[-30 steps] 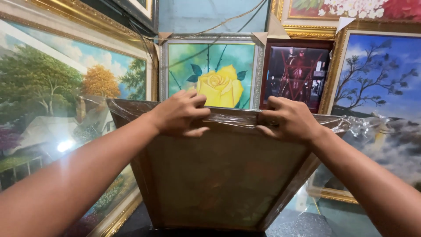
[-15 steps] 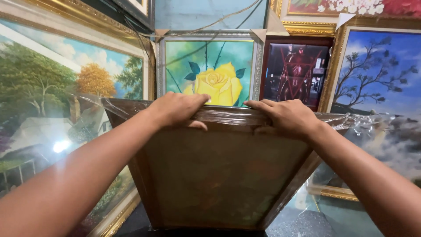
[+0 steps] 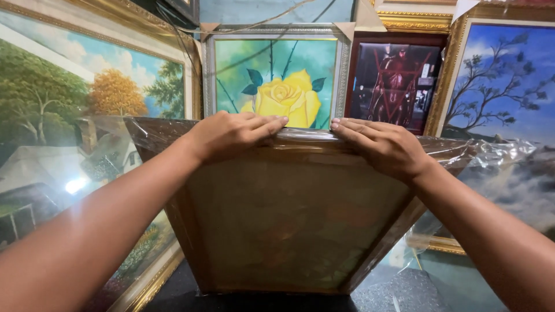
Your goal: Wrapping a framed painting in plastic film, cutting the film to size, and securing it with a staple gun.
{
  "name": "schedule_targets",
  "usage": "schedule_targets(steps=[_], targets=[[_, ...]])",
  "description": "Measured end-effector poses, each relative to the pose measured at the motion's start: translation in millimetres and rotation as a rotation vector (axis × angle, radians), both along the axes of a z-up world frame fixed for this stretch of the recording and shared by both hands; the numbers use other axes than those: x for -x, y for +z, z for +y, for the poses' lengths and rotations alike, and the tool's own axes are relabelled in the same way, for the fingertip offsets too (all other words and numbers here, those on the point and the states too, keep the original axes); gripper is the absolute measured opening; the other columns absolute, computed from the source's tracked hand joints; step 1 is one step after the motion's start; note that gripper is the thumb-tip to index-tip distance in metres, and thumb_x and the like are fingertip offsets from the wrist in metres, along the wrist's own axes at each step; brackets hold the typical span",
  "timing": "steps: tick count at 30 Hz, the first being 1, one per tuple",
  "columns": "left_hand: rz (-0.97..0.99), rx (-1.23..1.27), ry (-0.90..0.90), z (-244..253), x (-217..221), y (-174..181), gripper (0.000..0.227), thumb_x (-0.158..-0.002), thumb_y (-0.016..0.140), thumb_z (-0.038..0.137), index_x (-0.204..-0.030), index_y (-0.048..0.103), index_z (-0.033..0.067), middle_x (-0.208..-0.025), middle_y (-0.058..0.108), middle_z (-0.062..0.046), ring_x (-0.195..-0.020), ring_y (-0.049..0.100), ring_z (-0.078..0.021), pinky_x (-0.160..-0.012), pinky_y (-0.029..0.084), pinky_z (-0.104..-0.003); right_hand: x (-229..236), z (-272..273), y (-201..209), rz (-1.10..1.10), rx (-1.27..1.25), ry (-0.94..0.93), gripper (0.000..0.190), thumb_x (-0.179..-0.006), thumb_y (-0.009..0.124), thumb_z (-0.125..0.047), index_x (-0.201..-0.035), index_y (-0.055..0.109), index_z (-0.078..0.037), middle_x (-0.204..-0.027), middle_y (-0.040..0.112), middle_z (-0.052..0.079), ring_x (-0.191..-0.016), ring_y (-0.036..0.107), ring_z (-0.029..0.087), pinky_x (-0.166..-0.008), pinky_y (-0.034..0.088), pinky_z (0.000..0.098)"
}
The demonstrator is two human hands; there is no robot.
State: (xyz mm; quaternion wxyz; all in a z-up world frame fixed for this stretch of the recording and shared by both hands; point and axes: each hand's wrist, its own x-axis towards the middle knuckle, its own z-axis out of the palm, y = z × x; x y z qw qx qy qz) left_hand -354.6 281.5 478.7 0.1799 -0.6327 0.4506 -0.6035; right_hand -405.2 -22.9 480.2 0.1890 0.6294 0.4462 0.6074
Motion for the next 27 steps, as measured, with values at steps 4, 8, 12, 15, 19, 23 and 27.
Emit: schedule_targets(steps=[4,8,12,15,19,23,27], targets=[[-0.299,0.021,-0.058,-1.9,-6.4,-4.3,0.029,-0.094,0.036,0.030,-0.118,0.048,0.0183,-0.106,0.059,0.002,-0.093,0.060,-0.0149,-0.060,0.053,-0.021,3.8,-0.3,-0.6,0.045,-0.004,0.081,0.034,-0.084,0.055,-0.016,-0.118,0.055,-0.009,-0.107,0.062,0.009,-0.093,0.062,0.025,-0.072,0.052,0.0351],[-0.220,0.044,-0.223,-4.6,-11.2,-3.5,0.023,-0.087,0.054,0.020,-0.110,0.053,0.0148,-0.096,0.050,-0.004,-0.086,0.055,-0.0217,-0.059,0.055,-0.029,-1.3,-1.0,1.0,-0.079,-0.107,0.129,0.024,-0.074,0.072,-0.020,-0.097,0.067,-0.015,-0.092,0.053,0.006,-0.080,0.053,0.024,-0.070,0.049,0.0367],[-0.096,0.073,-0.312,-9.5,0.9,-0.4,0.024,-0.081,0.064,0.026,-0.100,0.057,0.0142,-0.085,0.045,-0.001,-0.079,0.051,-0.0200,-0.065,0.051,-0.030,-5.7,-0.4,-1.7,0.003,-0.137,0.155,0.025,-0.076,0.071,-0.017,-0.100,0.067,-0.017,-0.082,0.050,0.003,-0.070,0.049,0.022,-0.064,0.046,0.0348],[0.015,0.135,-0.401,-13.3,4.1,0.5,0.023,-0.075,0.070,0.023,-0.095,0.061,0.0168,-0.077,0.041,0.002,-0.073,0.047,-0.0170,-0.064,0.048,-0.028,-12.1,-5.6,-2.8,0.022,-0.170,0.150,0.020,-0.080,0.066,-0.017,-0.100,0.068,-0.019,-0.082,0.052,0.004,-0.070,0.049,0.022,-0.065,0.045,0.0343],[0.081,0.236,-0.518,-15.6,11.9,-3.0,0.007,-0.081,0.066,0.019,-0.088,0.066,0.0189,-0.071,0.041,0.002,-0.068,0.049,-0.0175,-0.061,0.048,-0.030,-6.7,-1.4,0.6,0.148,-0.200,0.256,0.017,-0.079,0.066,-0.011,-0.095,0.069,-0.016,-0.081,0.056,0.006,-0.068,0.048,0.024,-0.063,0.044,0.0350],[0.104,0.262,-0.630,-15.2,14.7,-8.6,0.007,-0.082,0.065,0.016,-0.087,0.069,0.0188,-0.067,0.043,0.002,-0.064,0.049,-0.0163,-0.062,0.048,-0.029,6.7,1.8,0.8,0.288,-0.197,0.331,0.014,-0.077,0.067,-0.006,-0.090,0.070,-0.012,-0.078,0.059,0.007,-0.065,0.050,0.023,-0.059,0.044,0.0334],[0.124,0.256,-0.651,-13.9,21.3,-15.6,0.008,-0.083,0.065,0.016,-0.088,0.069,0.0196,-0.066,0.043,0.001,-0.064,0.048,-0.0164,-0.061,0.048,-0.028,13.4,1.2,-9.3,0.275,-0.222,0.344,0.013,-0.075,0.070,-0.006,-0.087,0.070,-0.012,-0.076,0.060,0.006,-0.063,0.051,0.022,-0.056,0.044,0.0324]])
